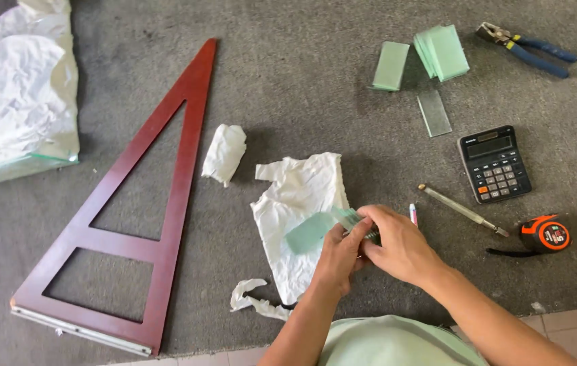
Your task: Wrapping small rectangular glass panels in white protective paper.
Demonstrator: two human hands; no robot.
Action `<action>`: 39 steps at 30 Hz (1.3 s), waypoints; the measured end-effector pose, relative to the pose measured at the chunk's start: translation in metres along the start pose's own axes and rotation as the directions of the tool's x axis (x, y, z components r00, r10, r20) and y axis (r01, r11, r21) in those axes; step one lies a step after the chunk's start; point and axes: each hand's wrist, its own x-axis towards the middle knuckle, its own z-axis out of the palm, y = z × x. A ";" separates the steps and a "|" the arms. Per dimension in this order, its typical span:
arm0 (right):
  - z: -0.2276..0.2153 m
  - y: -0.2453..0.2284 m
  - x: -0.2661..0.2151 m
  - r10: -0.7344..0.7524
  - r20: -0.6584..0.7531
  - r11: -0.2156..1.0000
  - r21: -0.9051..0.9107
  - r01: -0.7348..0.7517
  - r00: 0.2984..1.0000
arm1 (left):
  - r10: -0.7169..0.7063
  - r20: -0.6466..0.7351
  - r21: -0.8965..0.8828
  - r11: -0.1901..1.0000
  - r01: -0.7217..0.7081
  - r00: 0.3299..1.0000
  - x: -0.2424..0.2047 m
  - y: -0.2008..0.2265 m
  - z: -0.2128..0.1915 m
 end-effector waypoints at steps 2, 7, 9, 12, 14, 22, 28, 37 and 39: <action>-0.011 -0.020 -0.018 -0.016 0.085 1.000 0.008 0.015 0.996 | 0.016 0.028 0.040 0.999 -0.017 0.999 -0.011 0.001 -0.013; -0.044 -0.032 -0.054 -0.061 0.318 0.988 0.156 0.011 0.946 | 0.040 0.199 0.036 0.998 -0.048 0.979 -0.021 -0.010 -0.034; -0.040 -0.020 -0.064 -0.279 0.198 0.960 0.050 0.275 0.940 | -0.052 0.287 0.082 0.996 0.030 0.957 -0.031 -0.007 -0.040; -0.031 -0.015 -0.068 -0.357 0.222 0.930 -0.006 0.368 0.907 | -0.027 0.511 -0.021 0.999 0.044 0.859 -0.021 -0.027 -0.047; -0.024 -0.014 -0.070 -0.419 0.218 0.907 0.059 0.417 0.881 | -0.057 0.491 0.031 0.998 0.048 0.869 -0.028 -0.029 -0.046; 0.001 -0.014 -0.074 -0.416 0.069 0.904 0.140 0.405 0.907 | -0.130 0.529 -0.002 0.988 0.155 0.838 -0.029 -0.050 -0.062; 0.014 -0.014 -0.060 -0.581 0.002 0.813 0.051 0.580 0.814 | 0.070 0.474 0.060 0.992 -0.111 0.878 -0.025 -0.029 -0.076; 0.016 0.021 -0.060 -0.095 0.023 0.983 0.163 0.090 0.995 | 0.561 0.313 0.949 -0.223 -0.225 0.766 0.044 -0.006 -0.117; 0.025 0.032 -0.059 -0.063 0.063 0.984 0.169 0.051 0.996 | 0.551 0.338 0.920 -0.363 -0.146 0.763 0.050 -0.010 -0.115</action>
